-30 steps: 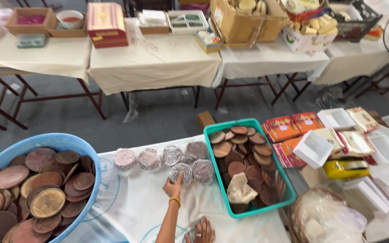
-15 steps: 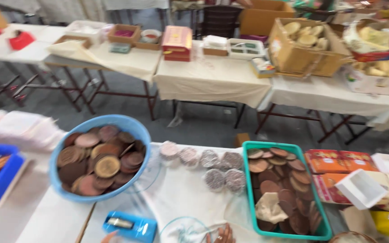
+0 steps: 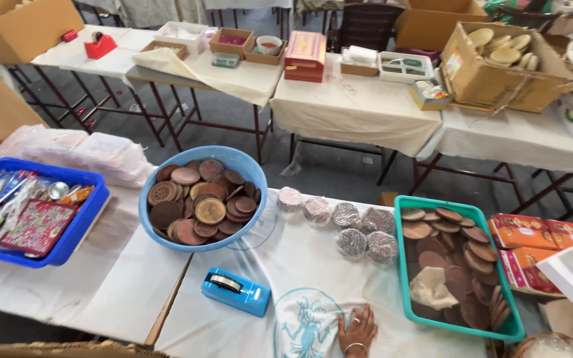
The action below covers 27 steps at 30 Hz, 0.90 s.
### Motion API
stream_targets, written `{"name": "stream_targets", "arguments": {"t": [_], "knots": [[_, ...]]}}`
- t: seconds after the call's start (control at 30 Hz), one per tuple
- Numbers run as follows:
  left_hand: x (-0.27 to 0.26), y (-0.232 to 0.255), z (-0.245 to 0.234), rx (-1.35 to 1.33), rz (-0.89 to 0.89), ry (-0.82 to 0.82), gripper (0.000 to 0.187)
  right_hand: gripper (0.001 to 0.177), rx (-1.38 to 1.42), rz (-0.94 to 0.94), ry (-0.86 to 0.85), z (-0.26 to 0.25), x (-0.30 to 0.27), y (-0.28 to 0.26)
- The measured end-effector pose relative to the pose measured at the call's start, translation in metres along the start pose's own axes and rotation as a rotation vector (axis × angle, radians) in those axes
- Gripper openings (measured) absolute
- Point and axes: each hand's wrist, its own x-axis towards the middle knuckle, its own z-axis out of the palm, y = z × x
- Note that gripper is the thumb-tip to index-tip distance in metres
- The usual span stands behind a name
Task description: The person wraps round wooden coasters in clear plastic wrap at a table. They pick up a coaster, place it on a sheet of plastic wrap, and fold the wrap around it to create a sealed package. The wrapped items are placed in a row on the table, while unwrapped coasters are kept in a blue bowl and a green tray.
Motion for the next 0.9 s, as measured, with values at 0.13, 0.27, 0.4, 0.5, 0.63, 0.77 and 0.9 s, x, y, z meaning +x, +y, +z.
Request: {"name": "stream_targets", "arguments": {"t": [0.13, 0.27, 0.4, 0.5, 0.63, 0.77, 0.9], "knots": [[-0.004, -0.004, 0.005, 0.049, 0.005, -0.050, 0.061, 0.061, -0.018, -0.020, -0.030, 0.003, -0.006, 0.009], [0.003, -0.001, 0.011, 0.068, -0.033, -0.088, 0.060, 0.059, -0.017, -0.016, 0.010, 0.026, -0.003, 0.021], [0.004, 0.005, 0.005, 0.102, -0.053, -0.090, 0.059, 0.061, -0.026, -0.023, 0.030, 0.035, -0.007, 0.024], [-0.003, 0.011, 0.005, -0.034, -0.004, 0.073, 0.060, 0.062, -0.041, -0.012, -0.014, 0.028, -0.008, 0.021], [0.002, 0.007, 0.005, 0.069, -0.057, -0.059, 0.060, 0.063, -0.048, -0.010, -0.013, 0.030, -0.005, 0.024], [-0.012, 0.029, 0.017, 0.220, -0.144, -0.228, 0.057, 0.065, -0.044, 0.007, -0.080, 0.022, -0.006, 0.021], [-0.023, 0.090, 0.028, 0.496, -0.460, 0.346, 0.062, 0.066, -0.045, 0.009, -0.123, 0.021, -0.004, 0.023]]}}
